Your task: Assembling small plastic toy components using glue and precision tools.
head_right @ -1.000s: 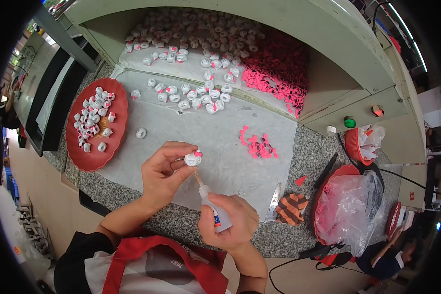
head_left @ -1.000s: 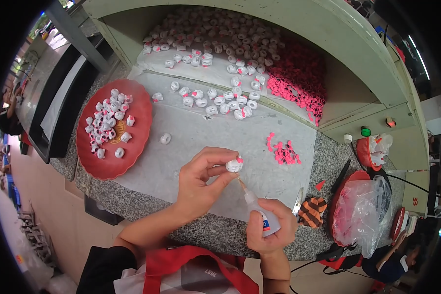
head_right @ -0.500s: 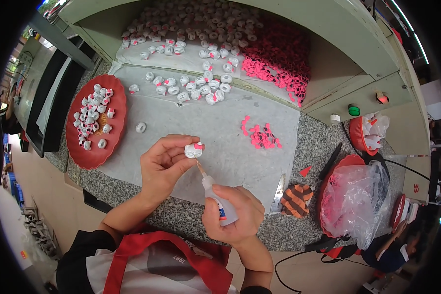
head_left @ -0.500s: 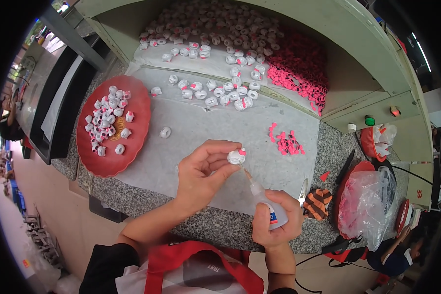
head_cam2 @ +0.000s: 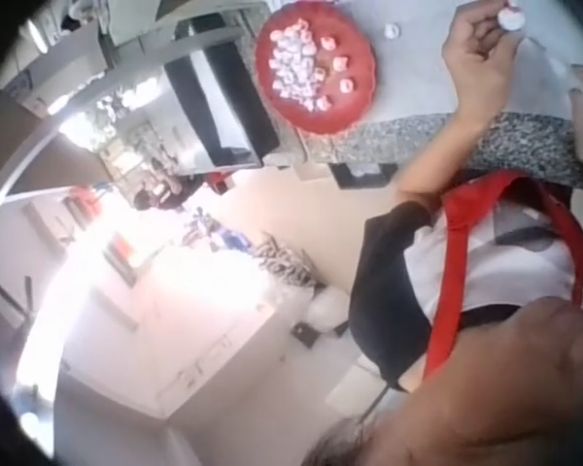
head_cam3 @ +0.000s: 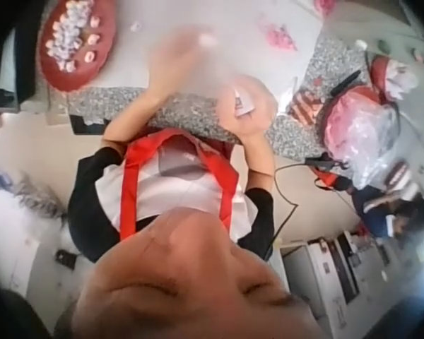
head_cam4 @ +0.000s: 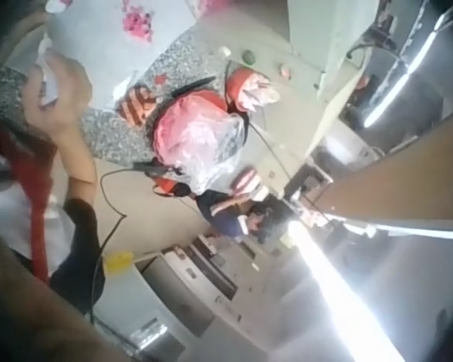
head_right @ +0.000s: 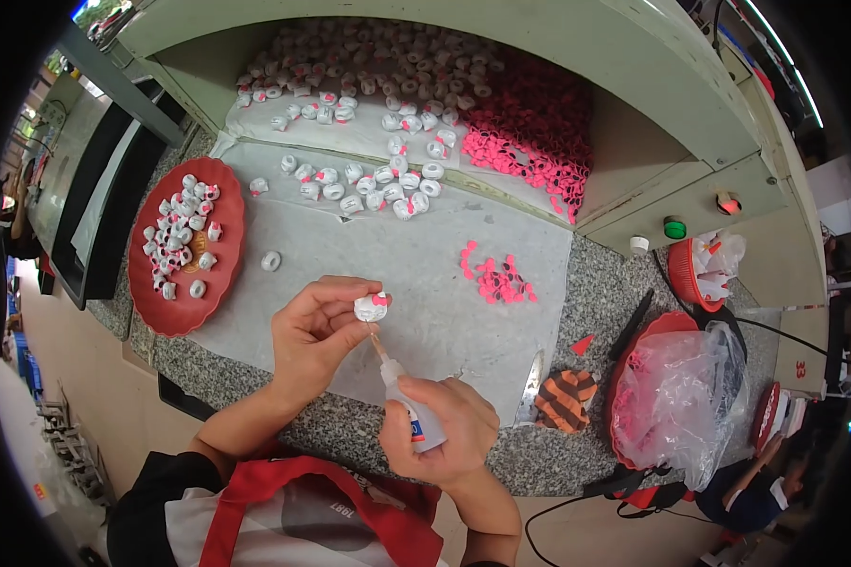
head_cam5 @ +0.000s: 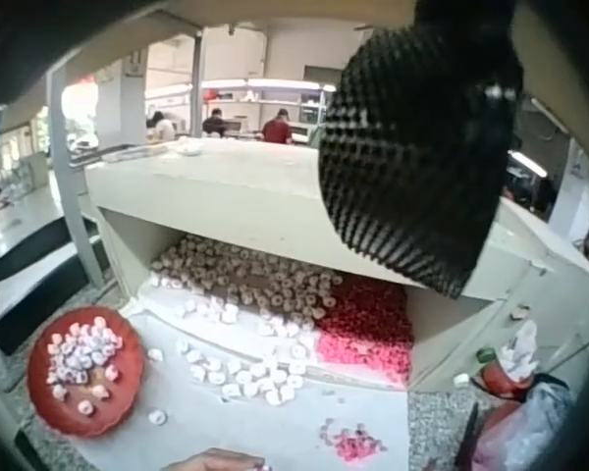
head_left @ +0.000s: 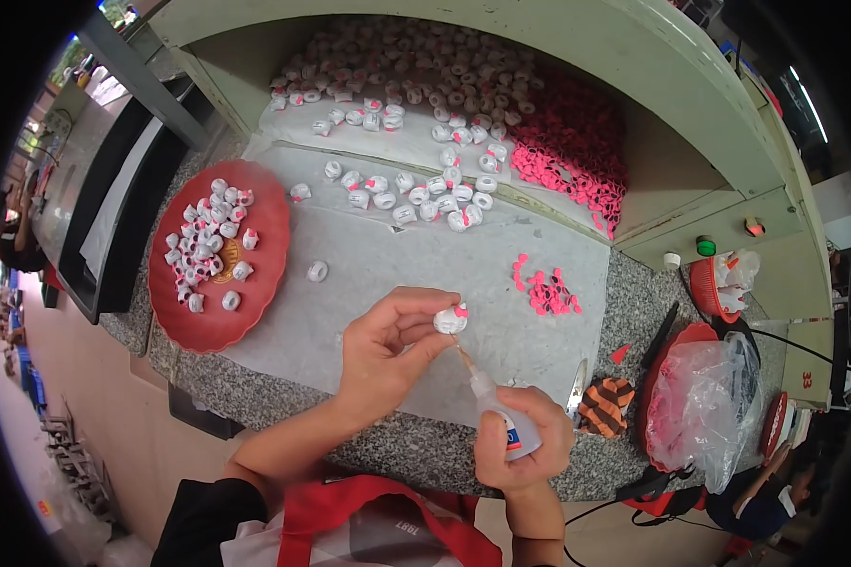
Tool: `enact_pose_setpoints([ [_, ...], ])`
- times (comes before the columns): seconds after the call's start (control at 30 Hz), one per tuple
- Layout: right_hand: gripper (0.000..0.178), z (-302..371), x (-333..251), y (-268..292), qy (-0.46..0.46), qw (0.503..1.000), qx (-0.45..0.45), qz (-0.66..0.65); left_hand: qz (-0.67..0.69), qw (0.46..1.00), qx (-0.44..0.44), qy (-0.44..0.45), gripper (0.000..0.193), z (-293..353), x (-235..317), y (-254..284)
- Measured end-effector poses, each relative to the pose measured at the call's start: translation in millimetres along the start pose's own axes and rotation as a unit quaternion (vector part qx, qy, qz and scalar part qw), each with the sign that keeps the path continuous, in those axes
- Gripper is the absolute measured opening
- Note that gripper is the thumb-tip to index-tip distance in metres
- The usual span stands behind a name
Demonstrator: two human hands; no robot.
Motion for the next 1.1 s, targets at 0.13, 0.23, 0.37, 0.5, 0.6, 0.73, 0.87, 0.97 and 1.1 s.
enact_pose_setpoints([
  [0.13,0.026,-2,1,-1,0.003,1.0,0.007,-0.006,-0.013,1.0,0.009,-0.019,0.033,0,2,1],
  [0.23,0.027,-3,0,-1,0.007,1.0,0.009,0.01,-0.019,0.999,0.011,-0.024,0.033,-1,3,1],
  [0.37,0.026,-3,1,-3,0.012,1.0,0.005,0.013,-0.014,0.999,0.013,-0.027,0.033,-1,2,2],
  [0.5,0.026,-2,1,-4,0.008,1.0,0.005,-0.007,-0.019,1.0,0.012,-0.022,0.033,0,4,0],
  [0.6,0.026,0,2,3,-0.008,1.0,0.017,-0.007,0.015,0.999,-0.002,0.049,0.032,-1,-1,-1],
  [0.73,0.022,-1,2,8,-0.028,0.998,0.039,0.037,0.047,0.994,-0.009,0.099,0.035,-2,-11,2],
  [0.87,0.022,0,5,5,-0.038,0.999,0.016,0.01,0.06,0.993,-0.016,0.101,0.037,-3,-12,0],
  [0.97,0.022,0,4,6,-0.038,0.999,0.005,0.005,0.066,0.992,-0.021,0.105,0.037,-3,-12,-1],
  [1.1,0.022,1,5,2,-0.028,1.0,0.003,-0.011,0.063,0.993,-0.027,0.097,0.037,-2,-11,0],
])
Point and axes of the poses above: each hand's wrist, its own z-axis away from the middle knuckle, its own y-axis out of the back of the hand, x = y × z, the point moved 7 cm from there along -z, towards the middle knuckle, and after that the axes turned 7 degrees about -z, right-handed, at the moved point
